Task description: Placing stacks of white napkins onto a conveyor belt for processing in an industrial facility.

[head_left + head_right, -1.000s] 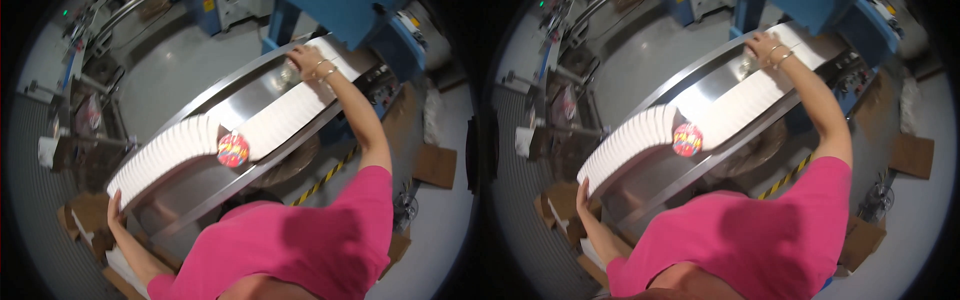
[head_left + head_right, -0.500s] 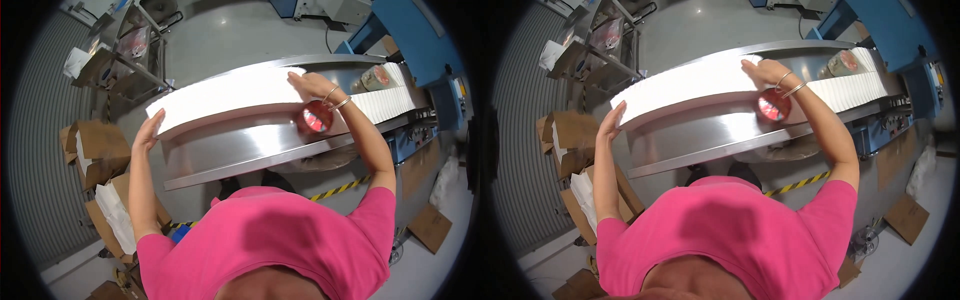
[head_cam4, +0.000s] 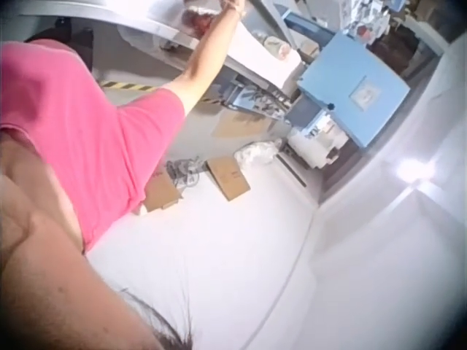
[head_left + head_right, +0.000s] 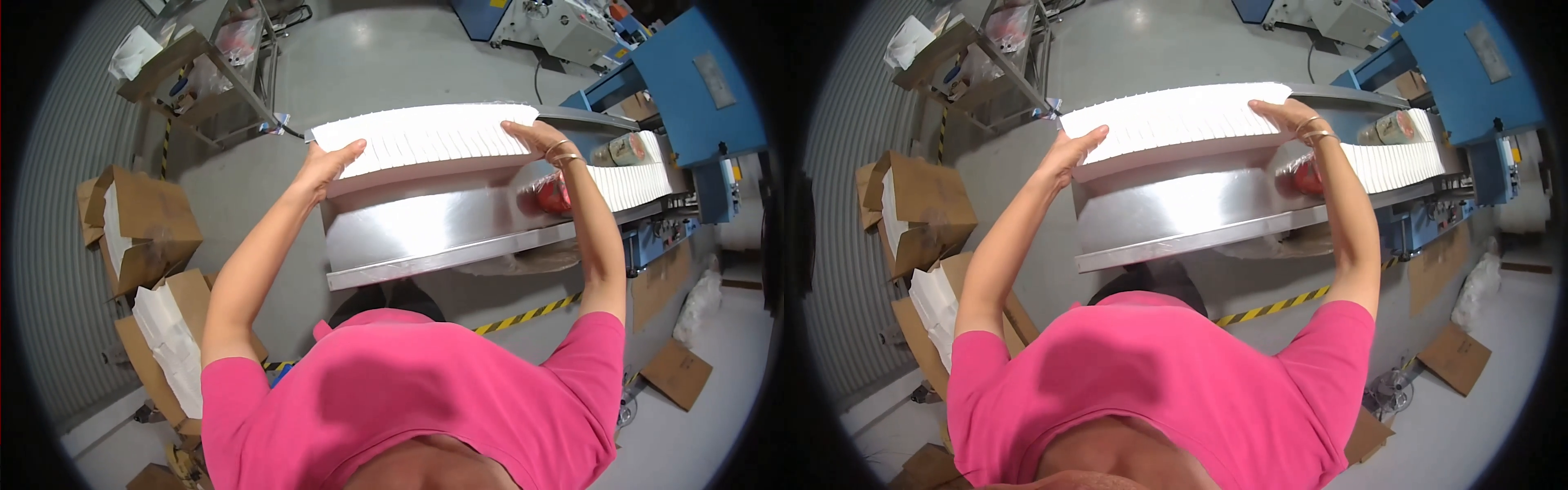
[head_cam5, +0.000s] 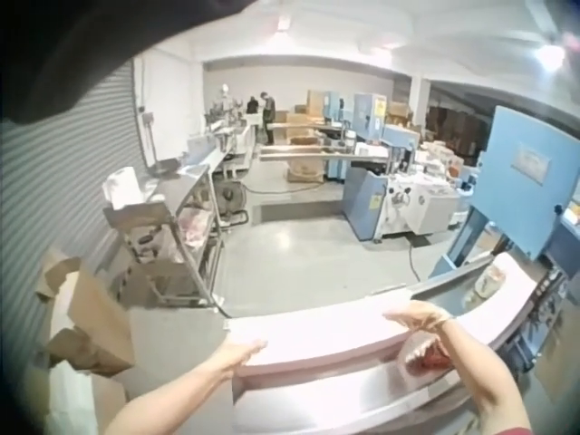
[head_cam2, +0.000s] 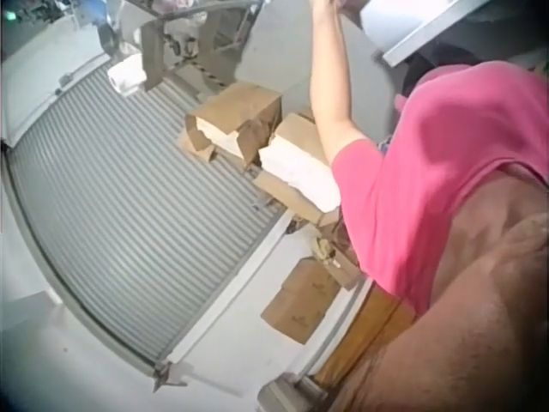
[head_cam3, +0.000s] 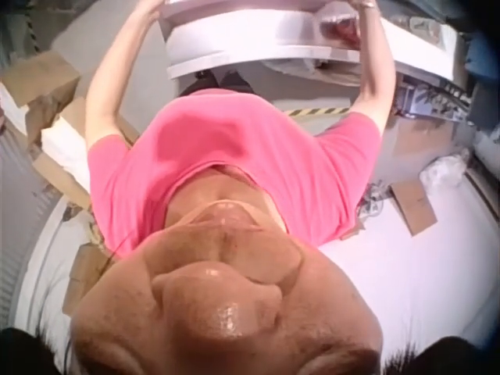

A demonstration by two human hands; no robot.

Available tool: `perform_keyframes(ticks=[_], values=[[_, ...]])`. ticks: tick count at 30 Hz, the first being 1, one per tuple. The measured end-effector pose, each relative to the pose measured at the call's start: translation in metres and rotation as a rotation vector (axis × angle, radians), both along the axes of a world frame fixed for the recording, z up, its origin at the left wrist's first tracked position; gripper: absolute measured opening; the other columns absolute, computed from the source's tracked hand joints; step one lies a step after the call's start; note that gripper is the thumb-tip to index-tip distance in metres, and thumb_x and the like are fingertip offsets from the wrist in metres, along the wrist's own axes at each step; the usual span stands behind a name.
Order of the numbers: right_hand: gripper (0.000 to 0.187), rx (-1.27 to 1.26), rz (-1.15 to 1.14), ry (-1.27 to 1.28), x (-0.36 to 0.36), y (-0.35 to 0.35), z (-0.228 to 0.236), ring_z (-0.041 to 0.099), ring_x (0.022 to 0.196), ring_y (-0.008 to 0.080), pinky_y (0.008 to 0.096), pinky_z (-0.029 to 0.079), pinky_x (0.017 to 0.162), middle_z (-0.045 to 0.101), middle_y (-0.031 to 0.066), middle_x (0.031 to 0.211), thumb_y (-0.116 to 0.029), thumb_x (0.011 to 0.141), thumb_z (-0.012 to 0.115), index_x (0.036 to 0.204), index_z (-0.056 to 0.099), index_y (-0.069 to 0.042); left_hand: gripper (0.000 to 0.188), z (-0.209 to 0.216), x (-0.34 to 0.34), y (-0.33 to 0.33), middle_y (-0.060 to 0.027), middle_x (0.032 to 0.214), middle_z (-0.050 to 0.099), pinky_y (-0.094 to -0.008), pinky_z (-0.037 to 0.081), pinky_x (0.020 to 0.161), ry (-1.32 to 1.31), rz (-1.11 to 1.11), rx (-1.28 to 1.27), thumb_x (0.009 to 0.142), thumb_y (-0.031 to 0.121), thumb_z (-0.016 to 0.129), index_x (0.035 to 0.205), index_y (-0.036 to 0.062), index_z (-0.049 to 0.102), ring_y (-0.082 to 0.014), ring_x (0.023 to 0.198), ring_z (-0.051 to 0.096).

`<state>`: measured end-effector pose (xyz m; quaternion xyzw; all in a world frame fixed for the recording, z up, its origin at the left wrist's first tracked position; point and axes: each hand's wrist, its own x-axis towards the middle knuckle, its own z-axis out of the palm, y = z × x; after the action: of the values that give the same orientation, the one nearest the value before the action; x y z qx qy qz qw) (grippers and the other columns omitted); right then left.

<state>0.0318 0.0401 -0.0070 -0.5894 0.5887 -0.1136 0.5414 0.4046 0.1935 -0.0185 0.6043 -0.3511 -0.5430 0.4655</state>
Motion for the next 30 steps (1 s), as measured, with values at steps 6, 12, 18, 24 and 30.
perform_keyframes(ticks=[6, 12, 18, 24, 30], values=[[0.045, -0.104, -0.009, -0.099, 0.038, 0.051, 0.015, 0.054, 0.08, 0.011, 0.0225, 0.041, 0.071, 0.062, 0.0044, 0.089, -0.037, 0.071, 0.071, 0.096, 0.064, 0.0, 0.041, 0.008, 0.017, 0.036, -0.0098, 0.103, 0.058, -0.0278, 0.047, 0.08, 0.102, 0.07, -0.09, 0.075, 0.01, 0.069, 0.11, 0.0008, 0.05, -0.0161, 0.094, 0.056], [0.039, -0.161, -0.089, -0.272, 0.067, 0.1, 0.015, 0.054, 0.075, 0.0092, 0.0221, 0.043, 0.063, 0.06, 0.0022, 0.088, -0.028, 0.075, 0.069, 0.099, 0.06, 0.001, 0.039, 0.011, 0.045, 0.078, -0.0076, 0.095, 0.058, -0.0224, 0.047, 0.064, 0.015, 0.104, -0.184, 0.074, 0.008, 0.068, 0.107, 0.0016, 0.047, -0.0111, 0.077, 0.057], [0.043, -0.321, -0.156, -0.342, 0.108, 0.134, 0.029, 0.056, 0.087, 0.0128, 0.0257, 0.044, 0.077, 0.061, 0.0073, 0.097, -0.021, 0.074, 0.069, 0.105, 0.056, 0.005, 0.055, 0.028, 0.098, 0.087, -0.0107, 0.105, 0.055, -0.0299, 0.044, 0.084, 0.07, 0.012, -0.353, 0.071, 0.013, 0.069, 0.117, -0.0032, 0.042, -0.0168, 0.097, 0.054], [0.049, -0.421, -0.271, -0.411, 0.201, 0.133, 0.064, 0.056, 0.091, 0.0147, 0.0267, 0.045, 0.08, 0.06, 0.0089, 0.101, -0.017, 0.072, 0.071, 0.11, 0.052, 0.005, 0.07, 0.053, 0.19, 0.063, -0.0097, 0.111, 0.051, -0.0314, 0.042, 0.087, -0.022, 0.009, -0.418, 0.068, 0.024, 0.072, 0.123, -0.0006, 0.037, -0.0164, 0.102, 0.05], [0.049, -0.398, -0.318, -0.384, 0.286, 0.101, 0.069, 0.056, 0.089, 0.015, 0.0265, 0.045, 0.079, 0.059, 0.0093, 0.101, -0.017, 0.071, 0.071, 0.11, 0.051, 0.006, 0.07, 0.054, 0.283, 0.012, -0.0068, 0.101, 0.054, -0.023, 0.046, 0.063, 0.036, -0.049, -0.417, 0.069, 0.026, 0.072, 0.124, 0.0016, 0.036, -0.0124, 0.084, 0.053]])
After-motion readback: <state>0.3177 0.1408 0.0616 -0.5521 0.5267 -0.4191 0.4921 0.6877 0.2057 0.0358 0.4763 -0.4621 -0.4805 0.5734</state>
